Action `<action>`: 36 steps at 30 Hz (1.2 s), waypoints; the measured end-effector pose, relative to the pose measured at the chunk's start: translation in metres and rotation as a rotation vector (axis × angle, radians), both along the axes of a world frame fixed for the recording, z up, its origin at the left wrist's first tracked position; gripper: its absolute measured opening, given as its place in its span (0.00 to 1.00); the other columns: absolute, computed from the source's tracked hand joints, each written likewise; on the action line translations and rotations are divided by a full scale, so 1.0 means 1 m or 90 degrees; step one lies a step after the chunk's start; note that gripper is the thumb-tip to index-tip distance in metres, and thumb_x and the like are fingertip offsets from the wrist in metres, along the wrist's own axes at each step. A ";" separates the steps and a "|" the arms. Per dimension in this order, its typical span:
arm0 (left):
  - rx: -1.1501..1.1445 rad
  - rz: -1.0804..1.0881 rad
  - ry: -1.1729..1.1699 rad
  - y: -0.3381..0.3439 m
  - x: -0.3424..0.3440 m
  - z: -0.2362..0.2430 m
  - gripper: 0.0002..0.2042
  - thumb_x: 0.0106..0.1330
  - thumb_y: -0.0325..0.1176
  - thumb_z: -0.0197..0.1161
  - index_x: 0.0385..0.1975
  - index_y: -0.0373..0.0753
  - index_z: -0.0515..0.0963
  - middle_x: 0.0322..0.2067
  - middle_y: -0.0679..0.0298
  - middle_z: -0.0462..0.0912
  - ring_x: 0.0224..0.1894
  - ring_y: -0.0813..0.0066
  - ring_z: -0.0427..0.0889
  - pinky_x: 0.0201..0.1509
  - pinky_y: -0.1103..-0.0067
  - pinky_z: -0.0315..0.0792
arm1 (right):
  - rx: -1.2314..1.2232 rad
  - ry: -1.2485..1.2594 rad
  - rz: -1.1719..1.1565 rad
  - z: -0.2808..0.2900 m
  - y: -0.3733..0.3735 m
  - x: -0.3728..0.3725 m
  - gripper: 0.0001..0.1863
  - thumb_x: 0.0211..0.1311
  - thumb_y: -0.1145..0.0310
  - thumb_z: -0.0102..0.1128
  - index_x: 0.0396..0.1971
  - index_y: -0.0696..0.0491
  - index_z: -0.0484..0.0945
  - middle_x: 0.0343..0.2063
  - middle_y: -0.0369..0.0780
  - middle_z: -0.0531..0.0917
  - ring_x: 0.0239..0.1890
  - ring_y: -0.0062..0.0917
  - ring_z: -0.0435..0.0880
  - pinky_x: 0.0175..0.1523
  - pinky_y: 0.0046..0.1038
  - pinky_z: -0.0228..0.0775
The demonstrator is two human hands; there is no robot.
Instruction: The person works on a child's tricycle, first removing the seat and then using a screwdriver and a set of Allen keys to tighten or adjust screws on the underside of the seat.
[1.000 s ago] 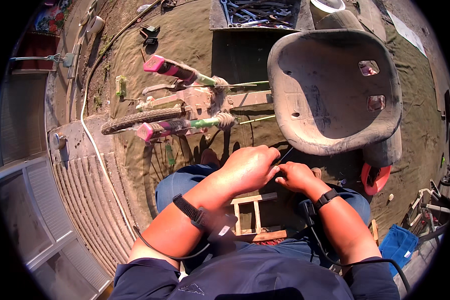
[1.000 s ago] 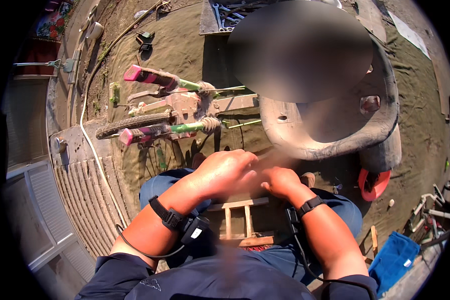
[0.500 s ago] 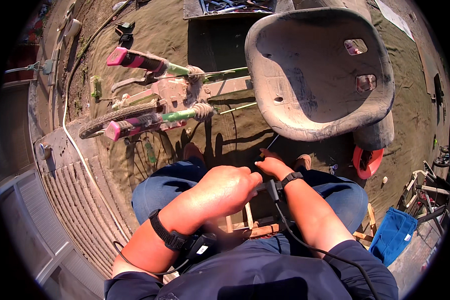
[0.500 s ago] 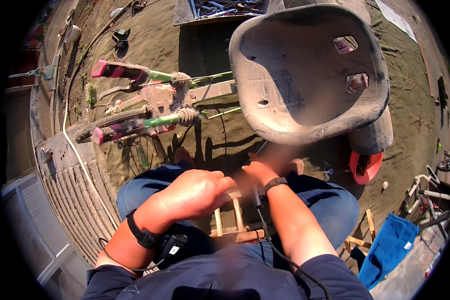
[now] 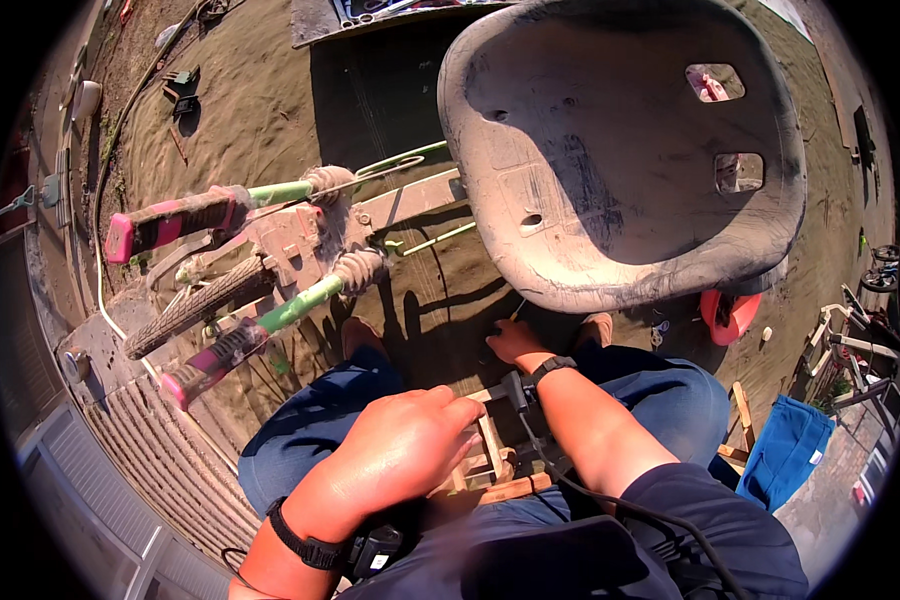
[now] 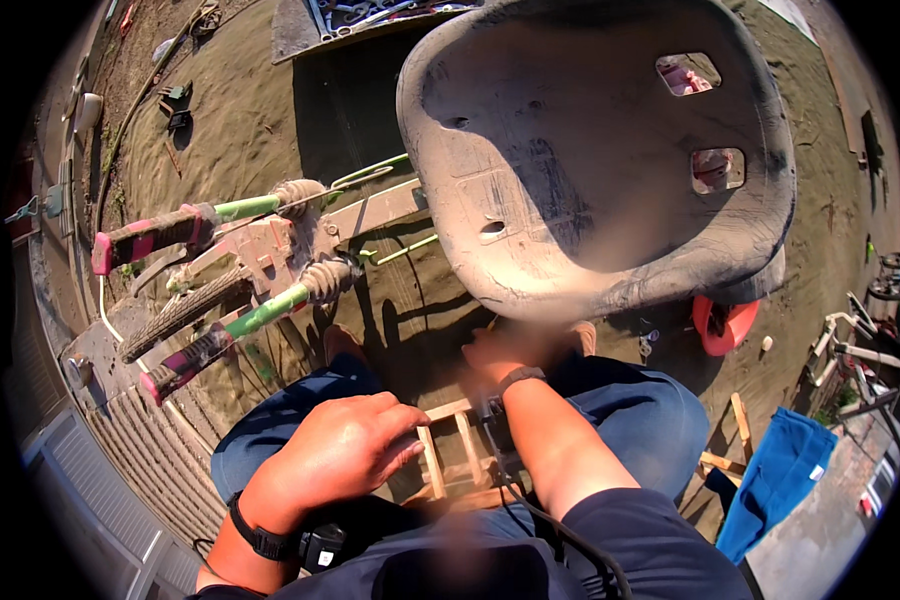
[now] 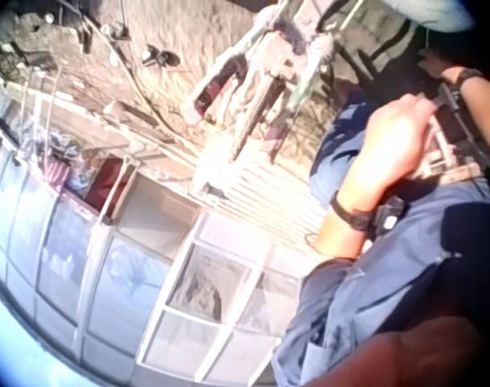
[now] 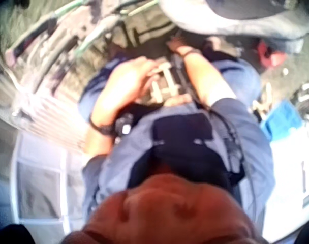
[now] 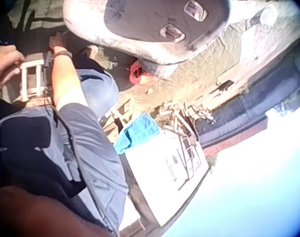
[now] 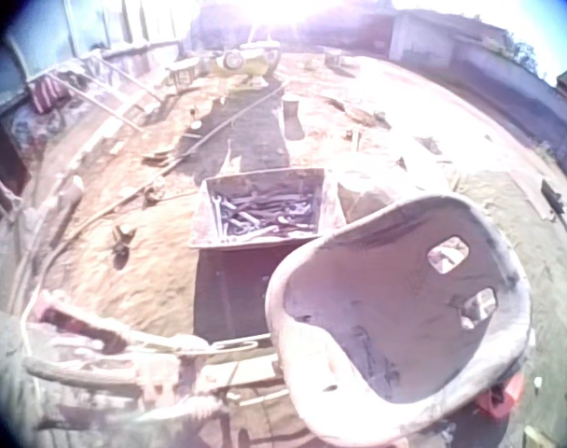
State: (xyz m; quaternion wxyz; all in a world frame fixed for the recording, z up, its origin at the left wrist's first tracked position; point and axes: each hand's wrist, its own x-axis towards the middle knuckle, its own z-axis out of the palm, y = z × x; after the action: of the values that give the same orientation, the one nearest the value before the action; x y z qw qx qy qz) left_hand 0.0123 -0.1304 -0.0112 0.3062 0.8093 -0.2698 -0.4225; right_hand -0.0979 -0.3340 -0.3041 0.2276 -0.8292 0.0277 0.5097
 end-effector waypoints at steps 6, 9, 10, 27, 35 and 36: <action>0.037 -0.003 -0.014 -0.005 0.002 -0.011 0.12 0.60 0.35 0.68 0.41 0.40 0.79 0.31 0.57 0.81 0.34 0.54 0.82 0.37 0.66 0.77 | 0.060 -0.068 -0.297 0.004 0.012 0.000 0.14 0.61 0.56 0.60 0.39 0.47 0.85 0.37 0.41 0.86 0.41 0.36 0.85 0.48 0.37 0.75; 0.085 0.044 -0.047 -0.005 0.000 -0.009 0.12 0.59 0.34 0.68 0.40 0.38 0.79 0.32 0.55 0.82 0.36 0.53 0.83 0.39 0.67 0.77 | 0.139 -0.001 -0.443 0.047 0.036 0.015 0.11 0.61 0.59 0.65 0.35 0.51 0.81 0.27 0.39 0.84 0.28 0.26 0.82 0.36 0.31 0.74; 0.111 0.058 -0.057 -0.006 -0.002 -0.009 0.13 0.58 0.35 0.69 0.40 0.37 0.79 0.33 0.54 0.82 0.36 0.52 0.83 0.40 0.66 0.77 | 0.219 0.077 -0.507 0.051 0.039 0.017 0.11 0.61 0.62 0.67 0.34 0.53 0.78 0.23 0.36 0.80 0.25 0.19 0.77 0.30 0.28 0.69; 0.009 0.352 -0.046 -0.023 -0.076 0.000 0.28 0.64 0.28 0.61 0.65 0.34 0.63 0.51 0.47 0.79 0.55 0.59 0.80 0.60 0.71 0.71 | 0.585 -0.042 -0.264 0.247 -0.028 0.068 0.25 0.63 0.65 0.66 0.57 0.56 0.72 0.39 0.41 0.85 0.31 0.18 0.80 0.37 0.21 0.74; -0.019 0.251 -0.252 -0.082 0.000 -0.024 0.18 0.63 0.36 0.65 0.53 0.40 0.76 0.41 0.49 0.83 0.44 0.50 0.83 0.48 0.66 0.76 | 0.016 -0.984 -0.559 0.297 -0.198 0.130 0.22 0.59 0.68 0.67 0.53 0.53 0.75 0.40 0.41 0.79 0.36 0.26 0.81 0.47 0.29 0.75; -0.009 0.240 -0.269 -0.091 0.008 -0.034 0.18 0.63 0.37 0.65 0.52 0.40 0.77 0.40 0.49 0.83 0.44 0.50 0.83 0.48 0.66 0.76 | -0.048 -0.995 -0.573 0.291 -0.210 0.131 0.24 0.58 0.66 0.68 0.54 0.53 0.74 0.42 0.43 0.77 0.39 0.27 0.79 0.49 0.30 0.74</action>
State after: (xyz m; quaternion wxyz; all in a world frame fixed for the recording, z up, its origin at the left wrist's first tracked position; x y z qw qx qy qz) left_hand 0.0204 -0.2215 -0.0449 0.3217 0.9134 -0.1750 -0.1779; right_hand 0.0329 -0.5436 -0.0131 0.3323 -0.8567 0.2034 -0.3379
